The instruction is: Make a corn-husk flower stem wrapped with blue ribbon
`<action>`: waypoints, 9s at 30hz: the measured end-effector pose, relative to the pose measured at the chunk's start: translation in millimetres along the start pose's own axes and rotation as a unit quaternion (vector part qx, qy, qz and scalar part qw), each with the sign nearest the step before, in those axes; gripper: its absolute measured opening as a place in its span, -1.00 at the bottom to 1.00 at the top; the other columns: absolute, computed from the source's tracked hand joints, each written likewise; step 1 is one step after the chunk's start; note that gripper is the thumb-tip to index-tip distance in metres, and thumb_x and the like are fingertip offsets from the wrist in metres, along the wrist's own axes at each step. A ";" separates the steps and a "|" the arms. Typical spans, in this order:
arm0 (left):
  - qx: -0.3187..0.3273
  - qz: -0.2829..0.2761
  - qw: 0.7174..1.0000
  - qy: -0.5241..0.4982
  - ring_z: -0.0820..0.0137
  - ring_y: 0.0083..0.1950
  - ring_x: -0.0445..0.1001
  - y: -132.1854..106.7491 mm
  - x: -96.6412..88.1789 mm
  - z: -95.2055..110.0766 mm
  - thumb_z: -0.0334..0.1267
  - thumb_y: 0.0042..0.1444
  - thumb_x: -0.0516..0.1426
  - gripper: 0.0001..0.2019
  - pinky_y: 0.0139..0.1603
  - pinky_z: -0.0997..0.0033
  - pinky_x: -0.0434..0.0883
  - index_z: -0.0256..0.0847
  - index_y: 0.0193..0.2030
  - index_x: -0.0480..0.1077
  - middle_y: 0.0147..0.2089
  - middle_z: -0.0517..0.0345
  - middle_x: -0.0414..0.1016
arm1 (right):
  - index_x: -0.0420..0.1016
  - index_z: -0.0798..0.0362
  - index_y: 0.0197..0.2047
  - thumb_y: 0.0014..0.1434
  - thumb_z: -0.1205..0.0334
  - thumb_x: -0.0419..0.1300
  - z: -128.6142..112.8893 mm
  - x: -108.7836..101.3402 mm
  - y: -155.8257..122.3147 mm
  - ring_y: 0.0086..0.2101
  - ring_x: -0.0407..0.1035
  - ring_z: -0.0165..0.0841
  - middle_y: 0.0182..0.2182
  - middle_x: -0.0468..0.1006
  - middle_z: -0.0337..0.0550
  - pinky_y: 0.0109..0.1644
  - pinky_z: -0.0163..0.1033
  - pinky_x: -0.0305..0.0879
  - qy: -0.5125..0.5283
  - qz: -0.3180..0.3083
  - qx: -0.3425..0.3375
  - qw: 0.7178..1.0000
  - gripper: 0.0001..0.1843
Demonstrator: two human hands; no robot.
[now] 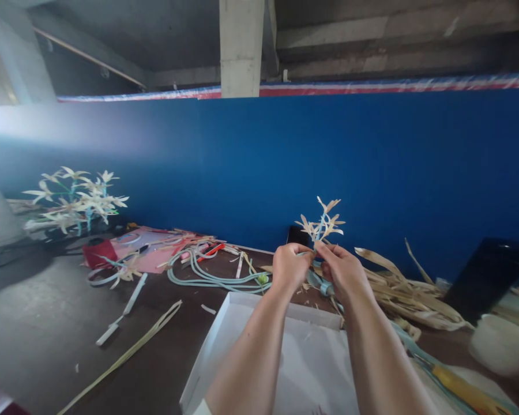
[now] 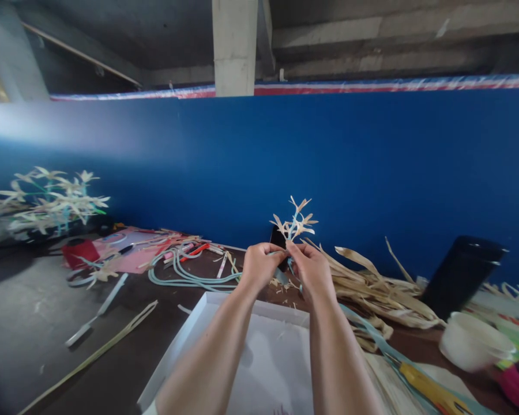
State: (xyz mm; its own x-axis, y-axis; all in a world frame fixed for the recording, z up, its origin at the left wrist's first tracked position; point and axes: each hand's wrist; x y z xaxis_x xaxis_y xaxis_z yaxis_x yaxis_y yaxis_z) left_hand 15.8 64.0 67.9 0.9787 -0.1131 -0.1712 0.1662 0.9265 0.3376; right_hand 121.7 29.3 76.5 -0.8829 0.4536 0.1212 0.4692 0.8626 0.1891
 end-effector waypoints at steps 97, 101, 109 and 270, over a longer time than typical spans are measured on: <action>-0.009 -0.060 0.996 0.062 0.41 -0.39 0.44 1.3 -14.3 6.2 -0.17 -0.05 0.15 -0.80 -0.43 0.53 0.27 -0.23 -0.39 0.52 -0.44 0.10 0.53 | 0.56 0.15 -0.31 -0.12 0.04 0.25 -4.2 -6.5 -0.9 -0.59 0.25 -0.38 -0.74 0.30 -0.31 -0.48 -0.31 0.12 -0.230 0.034 -0.076 0.970 -0.63; -0.023 -0.068 0.996 0.053 0.44 -0.42 0.43 2.2 -14.3 7.2 -0.20 -0.05 0.15 -0.81 -0.42 0.53 0.29 -0.25 -0.39 0.52 -0.45 0.10 0.52 | 0.56 0.15 -0.34 -0.13 0.02 0.25 -4.8 -6.9 -1.3 -0.60 0.23 -0.39 -0.76 0.27 -0.32 -0.50 -0.32 0.11 -0.226 0.030 -0.072 0.971 -0.63; -0.069 -0.106 0.991 -0.049 0.51 -0.50 0.39 3.5 -13.0 1.0 -0.26 -0.05 0.18 -0.82 -0.46 0.56 0.30 -0.31 -0.33 0.51 -0.42 0.06 0.51 | 0.55 0.17 -0.27 -0.16 -0.02 0.26 3.4 -11.2 4.2 -0.62 0.23 -0.42 -0.68 0.37 -0.26 -0.53 -0.32 0.12 -0.174 0.004 -0.083 0.981 -0.54; -0.002 -0.074 0.994 0.074 0.38 -0.33 0.46 0.2 -11.3 4.6 -0.21 -0.05 0.14 -0.77 -0.40 0.52 0.27 -0.23 -0.27 0.53 -0.36 0.05 0.55 | 0.57 0.14 -0.33 -0.21 -0.02 0.35 3.6 -6.1 1.4 -0.67 0.07 -0.52 -0.73 0.28 -0.33 -0.64 -0.37 -0.04 -0.107 0.011 -0.025 0.994 -0.57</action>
State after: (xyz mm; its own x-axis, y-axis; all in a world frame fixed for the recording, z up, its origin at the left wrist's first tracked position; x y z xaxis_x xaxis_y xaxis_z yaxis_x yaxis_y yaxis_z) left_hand 5.3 63.8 74.2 0.9146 -0.1949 -0.3542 0.3068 0.9052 0.2942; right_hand 127.7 28.5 72.5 -0.8541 0.5136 -0.0824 0.4837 0.8424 0.2375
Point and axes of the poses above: each hand's wrist, its own y-axis towards the middle knuckle, its own x-axis out of the palm, z = x × y
